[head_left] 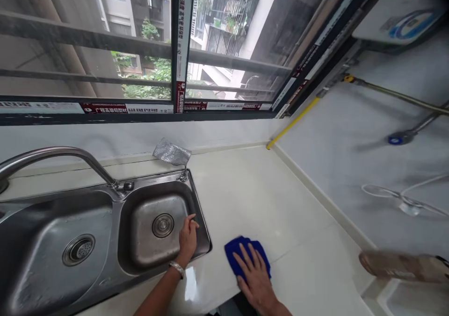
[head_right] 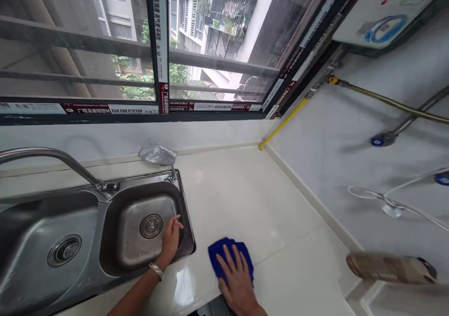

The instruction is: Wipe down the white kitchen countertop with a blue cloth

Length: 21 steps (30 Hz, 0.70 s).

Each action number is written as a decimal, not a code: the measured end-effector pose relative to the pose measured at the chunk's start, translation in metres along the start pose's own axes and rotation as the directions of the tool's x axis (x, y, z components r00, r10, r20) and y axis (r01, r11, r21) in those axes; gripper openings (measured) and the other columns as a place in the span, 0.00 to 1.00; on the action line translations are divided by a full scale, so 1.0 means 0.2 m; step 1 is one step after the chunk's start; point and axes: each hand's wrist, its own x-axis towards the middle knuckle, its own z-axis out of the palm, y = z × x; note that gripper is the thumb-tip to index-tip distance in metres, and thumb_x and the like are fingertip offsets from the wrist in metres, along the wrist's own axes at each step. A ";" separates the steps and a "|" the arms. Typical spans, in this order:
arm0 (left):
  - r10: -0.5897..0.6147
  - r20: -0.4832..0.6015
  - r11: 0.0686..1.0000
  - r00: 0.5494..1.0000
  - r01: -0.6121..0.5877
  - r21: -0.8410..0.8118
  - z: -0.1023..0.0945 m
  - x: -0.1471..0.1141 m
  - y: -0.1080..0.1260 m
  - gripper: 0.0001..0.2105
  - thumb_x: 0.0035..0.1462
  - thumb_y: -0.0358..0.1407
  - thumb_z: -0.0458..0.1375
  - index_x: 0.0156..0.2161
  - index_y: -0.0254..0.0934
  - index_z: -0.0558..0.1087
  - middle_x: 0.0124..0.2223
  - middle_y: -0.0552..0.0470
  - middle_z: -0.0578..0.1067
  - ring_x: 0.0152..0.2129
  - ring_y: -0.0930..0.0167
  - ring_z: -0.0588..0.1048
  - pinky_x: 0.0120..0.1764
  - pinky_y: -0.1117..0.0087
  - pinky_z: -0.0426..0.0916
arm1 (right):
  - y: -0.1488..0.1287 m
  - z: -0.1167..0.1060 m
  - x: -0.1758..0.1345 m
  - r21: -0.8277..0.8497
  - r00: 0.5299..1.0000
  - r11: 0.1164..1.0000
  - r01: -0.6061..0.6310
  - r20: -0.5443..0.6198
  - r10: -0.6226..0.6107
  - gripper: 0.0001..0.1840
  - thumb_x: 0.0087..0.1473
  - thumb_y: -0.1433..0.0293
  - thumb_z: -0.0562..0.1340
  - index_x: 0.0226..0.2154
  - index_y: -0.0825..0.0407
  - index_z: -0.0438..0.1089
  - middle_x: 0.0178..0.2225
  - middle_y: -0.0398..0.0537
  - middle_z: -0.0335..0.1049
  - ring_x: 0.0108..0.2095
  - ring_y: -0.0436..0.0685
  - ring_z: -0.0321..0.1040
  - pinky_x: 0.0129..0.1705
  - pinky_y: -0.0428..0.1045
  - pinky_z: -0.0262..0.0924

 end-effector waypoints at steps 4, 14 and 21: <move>-0.038 -0.063 0.999 0.997 0.038 0.003 0.11 0.06 0.03 0.23 0.62 0.42 0.44 0.58 0.34 0.64 0.41 0.46 0.78 0.39 0.65 0.77 0.49 0.59 0.71 | -0.10 0.00 0.43 0.022 0.997 0.997 0.072 -0.014 -0.072 0.38 0.59 0.67 0.57 0.70 0.42 0.48 0.72 0.46 0.36 0.70 0.71 0.34 0.66 0.68 0.44; -0.046 -0.284 0.993 0.958 0.076 0.096 0.32 0.35 0.09 0.19 0.63 0.35 0.42 0.53 0.31 0.68 0.53 0.36 0.72 0.53 0.62 0.70 0.60 0.57 0.64 | 0.03 0.11 1.14 0.048 0.986 0.985 0.166 -0.031 -0.165 0.39 0.56 0.70 0.58 0.69 0.43 0.52 0.72 0.44 0.34 0.70 0.70 0.32 0.67 0.67 0.39; -0.015 -0.410 0.986 0.912 0.082 0.147 0.44 0.45 0.11 0.24 0.66 0.38 0.37 0.54 0.24 0.66 0.51 0.29 0.69 0.51 0.56 0.70 0.57 0.51 0.65 | 0.17 0.16 1.56 0.079 0.975 0.972 0.223 -0.041 -0.220 0.36 0.60 0.67 0.56 0.69 0.41 0.51 0.72 0.41 0.35 0.70 0.68 0.31 0.67 0.66 0.36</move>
